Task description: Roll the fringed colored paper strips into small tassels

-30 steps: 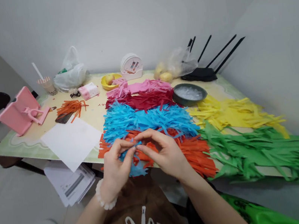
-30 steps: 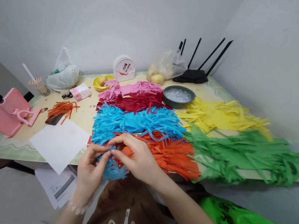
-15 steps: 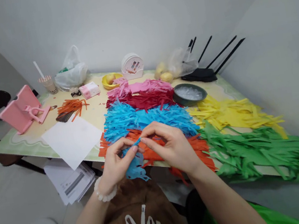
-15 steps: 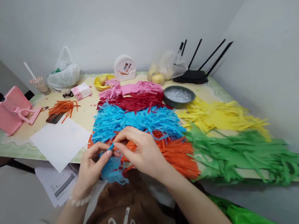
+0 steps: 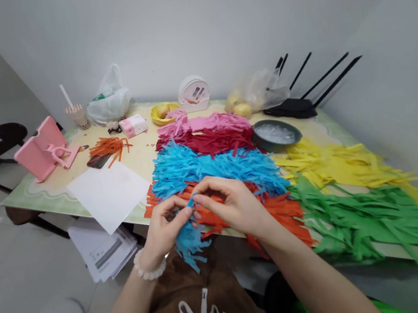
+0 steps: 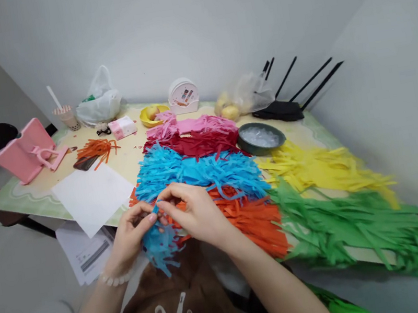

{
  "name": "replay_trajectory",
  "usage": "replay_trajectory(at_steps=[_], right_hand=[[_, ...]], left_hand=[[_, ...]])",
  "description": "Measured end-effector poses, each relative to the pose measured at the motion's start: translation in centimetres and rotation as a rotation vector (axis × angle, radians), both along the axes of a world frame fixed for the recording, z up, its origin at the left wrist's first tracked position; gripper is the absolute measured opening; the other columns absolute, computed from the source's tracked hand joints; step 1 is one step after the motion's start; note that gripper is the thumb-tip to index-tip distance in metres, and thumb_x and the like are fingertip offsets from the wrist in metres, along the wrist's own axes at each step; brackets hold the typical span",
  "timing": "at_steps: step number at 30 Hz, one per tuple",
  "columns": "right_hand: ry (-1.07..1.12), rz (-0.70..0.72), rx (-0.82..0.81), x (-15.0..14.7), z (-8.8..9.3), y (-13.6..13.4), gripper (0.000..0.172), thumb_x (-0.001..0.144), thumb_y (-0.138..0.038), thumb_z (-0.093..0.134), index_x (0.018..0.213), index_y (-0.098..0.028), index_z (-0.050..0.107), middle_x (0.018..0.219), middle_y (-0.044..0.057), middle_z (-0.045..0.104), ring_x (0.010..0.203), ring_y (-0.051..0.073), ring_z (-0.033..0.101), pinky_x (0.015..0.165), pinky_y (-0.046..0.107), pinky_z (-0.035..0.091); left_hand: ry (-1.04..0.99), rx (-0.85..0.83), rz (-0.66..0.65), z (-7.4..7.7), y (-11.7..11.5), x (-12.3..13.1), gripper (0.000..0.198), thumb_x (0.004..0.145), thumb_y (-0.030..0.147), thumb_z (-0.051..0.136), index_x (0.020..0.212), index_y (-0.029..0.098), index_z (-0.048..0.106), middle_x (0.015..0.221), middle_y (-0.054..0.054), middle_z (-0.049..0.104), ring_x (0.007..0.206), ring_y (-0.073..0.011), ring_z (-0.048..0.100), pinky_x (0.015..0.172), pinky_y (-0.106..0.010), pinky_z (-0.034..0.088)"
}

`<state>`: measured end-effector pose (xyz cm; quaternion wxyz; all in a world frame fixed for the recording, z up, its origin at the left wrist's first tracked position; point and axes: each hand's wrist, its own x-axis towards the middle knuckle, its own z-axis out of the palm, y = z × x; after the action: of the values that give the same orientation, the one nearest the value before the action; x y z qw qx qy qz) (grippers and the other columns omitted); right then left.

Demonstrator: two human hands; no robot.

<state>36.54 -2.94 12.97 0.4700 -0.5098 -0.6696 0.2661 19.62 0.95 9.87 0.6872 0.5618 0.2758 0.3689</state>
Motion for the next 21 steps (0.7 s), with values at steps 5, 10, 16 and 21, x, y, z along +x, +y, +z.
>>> replay_trajectory(at_steps=[5, 10, 16, 21], right_hand=[[0.085, -0.084, 0.033, -0.9, -0.6, 0.5, 0.015, 0.089, -0.025, 0.062, 0.077, -0.018, 0.065, 0.073, 0.001, 0.067, 0.069, 0.015, 0.061, 0.067, 0.025, 0.047], [0.193, -0.019, -0.077, -0.3, -3.6, -0.4, 0.022, 0.097, -0.031, 0.052, 0.11, -0.02, 0.065, 0.092, 0.005, 0.071, 0.084, 0.017, 0.067, 0.077, 0.029, 0.053], [0.067, -0.105, -0.151, 1.7, -6.7, -0.6, 0.022, 0.095, -0.035, 0.054, 0.099, -0.02, 0.069, 0.09, 0.006, 0.075, 0.083, 0.021, 0.071, 0.076, 0.032, 0.056], [-0.177, -0.08, -0.087, 2.8, -6.7, 1.1, 0.02, 0.096, -0.027, 0.051, 0.091, -0.02, 0.069, 0.09, 0.006, 0.076, 0.083, 0.021, 0.071, 0.073, 0.031, 0.055]], left_hand=[[-0.049, -0.189, -0.013, -1.0, -0.3, 0.0, 0.038, 0.073, 0.048, 0.077, 0.073, 0.017, 0.056, 0.057, 0.003, 0.059, 0.045, -0.0088, 0.053, 0.046, -0.019, 0.043], [0.465, 0.088, 0.14, -1.0, 4.9, -8.3, 0.04, 0.081, 0.058, 0.062, 0.081, 0.018, 0.062, 0.067, -0.002, 0.065, 0.056, -0.0141, 0.058, 0.054, -0.024, 0.047], [1.17, 0.756, 0.867, 3.4, 19.3, -18.3, 0.031, 0.091, 0.036, 0.051, 0.104, 0.014, 0.069, 0.123, -0.013, 0.065, 0.12, -0.0318, 0.049, 0.106, -0.053, 0.033], [1.28, 0.903, 0.655, 1.0, 28.3, -12.8, 0.027, 0.09, 0.025, 0.053, 0.104, 0.014, 0.074, 0.126, -0.011, 0.066, 0.121, -0.0273, 0.048, 0.106, -0.042, 0.033]])
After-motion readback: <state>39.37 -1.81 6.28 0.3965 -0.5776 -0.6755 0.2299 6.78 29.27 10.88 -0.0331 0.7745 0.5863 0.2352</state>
